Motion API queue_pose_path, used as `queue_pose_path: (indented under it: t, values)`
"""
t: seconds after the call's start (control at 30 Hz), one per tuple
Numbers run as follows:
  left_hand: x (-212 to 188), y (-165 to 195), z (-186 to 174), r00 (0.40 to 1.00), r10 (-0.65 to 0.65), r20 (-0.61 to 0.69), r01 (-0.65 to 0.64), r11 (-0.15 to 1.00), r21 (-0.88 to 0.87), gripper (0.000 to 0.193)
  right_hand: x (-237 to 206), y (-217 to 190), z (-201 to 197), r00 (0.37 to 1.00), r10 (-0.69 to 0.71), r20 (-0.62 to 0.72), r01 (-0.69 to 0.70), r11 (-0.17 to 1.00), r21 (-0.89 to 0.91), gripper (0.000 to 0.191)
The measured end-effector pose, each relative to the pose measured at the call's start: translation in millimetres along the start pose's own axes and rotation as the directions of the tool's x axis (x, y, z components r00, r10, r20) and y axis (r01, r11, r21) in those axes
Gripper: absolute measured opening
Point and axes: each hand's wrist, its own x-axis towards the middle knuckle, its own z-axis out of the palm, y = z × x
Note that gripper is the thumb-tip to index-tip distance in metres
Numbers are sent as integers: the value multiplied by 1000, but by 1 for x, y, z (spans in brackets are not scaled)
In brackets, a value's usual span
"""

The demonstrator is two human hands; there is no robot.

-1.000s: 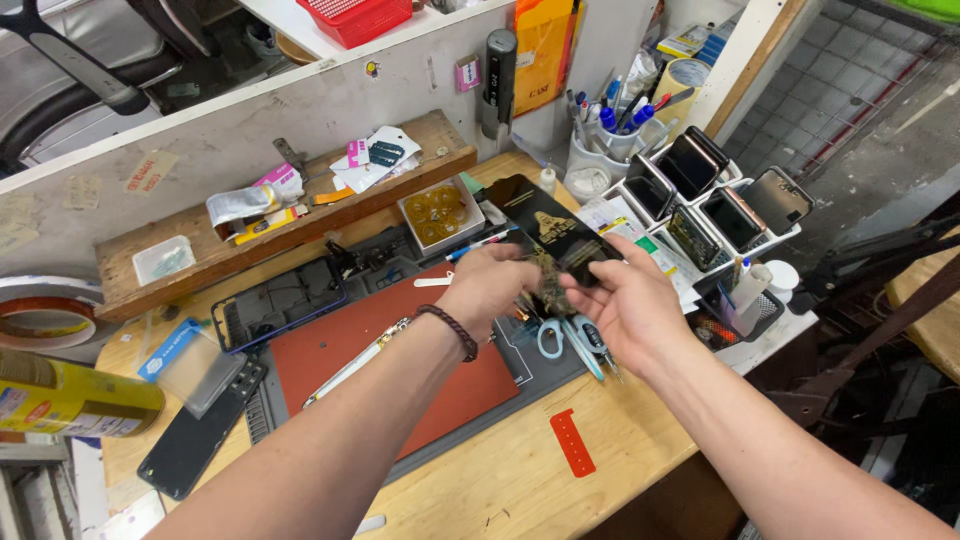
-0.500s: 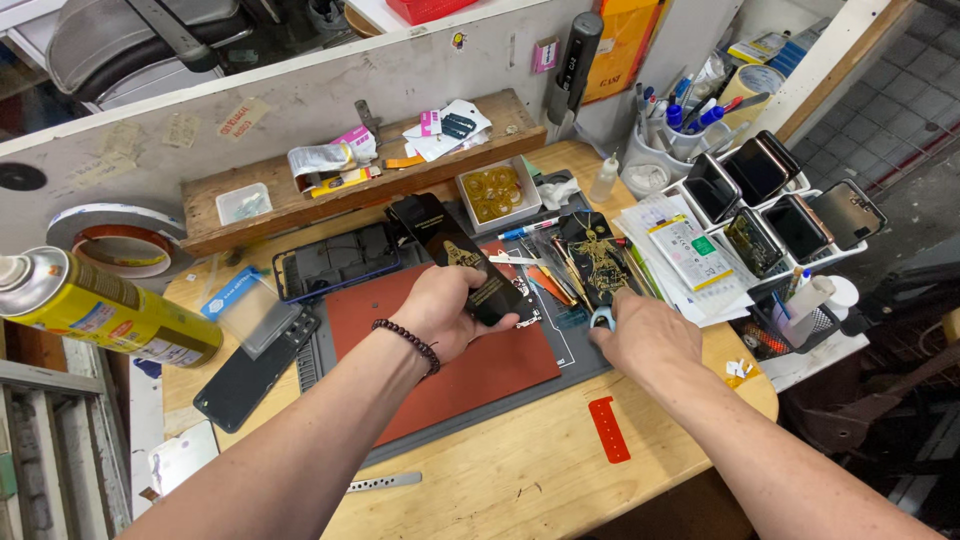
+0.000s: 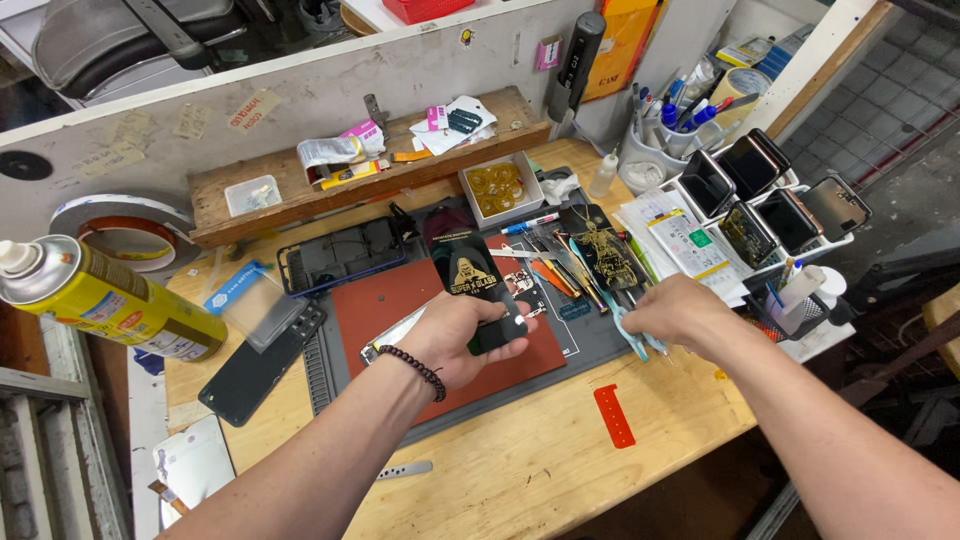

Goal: The person removes a protective film from a new smartphone battery, applies adhesive tape, and installs the battery into a disassembled phone chassis. They then use scissors to trim a protective film from a screen protector package and apply tape to the phone's internal frame.

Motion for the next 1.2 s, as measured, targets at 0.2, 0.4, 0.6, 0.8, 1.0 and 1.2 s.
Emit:
queue_pose_path:
  t: [0.2, 0.4, 0.6, 0.8, 1.0, 1.2]
  values:
    - [-5, 3, -11, 997, 39, -72, -39, 999, -8, 22, -12, 49, -5, 940, -142, 310, -55, 834, 549, 39]
    - [-9, 3, -16, 992, 96, -87, -110, 980, -168, 21, -52, 21, 24, 816, -447, 366, -5, 628, 778, 53]
    - [-17, 9, -25, 975, 169, -145, -195, 962, -190, 20, -79, -35, 48, 688, -612, 389, -21, 520, 854, 35]
    - [-23, 9, -39, 967, 201, -158, -242, 919, -311, 16, -90, -61, 50, 541, -747, 387, -36, 439, 898, 33]
    - [-23, 6, -47, 956, 244, -162, -283, 913, -294, 11, -91, -72, 49, 548, -743, 384, -4, 456, 890, 34]
    - [-25, 5, -46, 951, 260, -169, -299, 913, -278, 12, -89, -77, 49, 567, -732, 378, 27, 475, 879, 37]
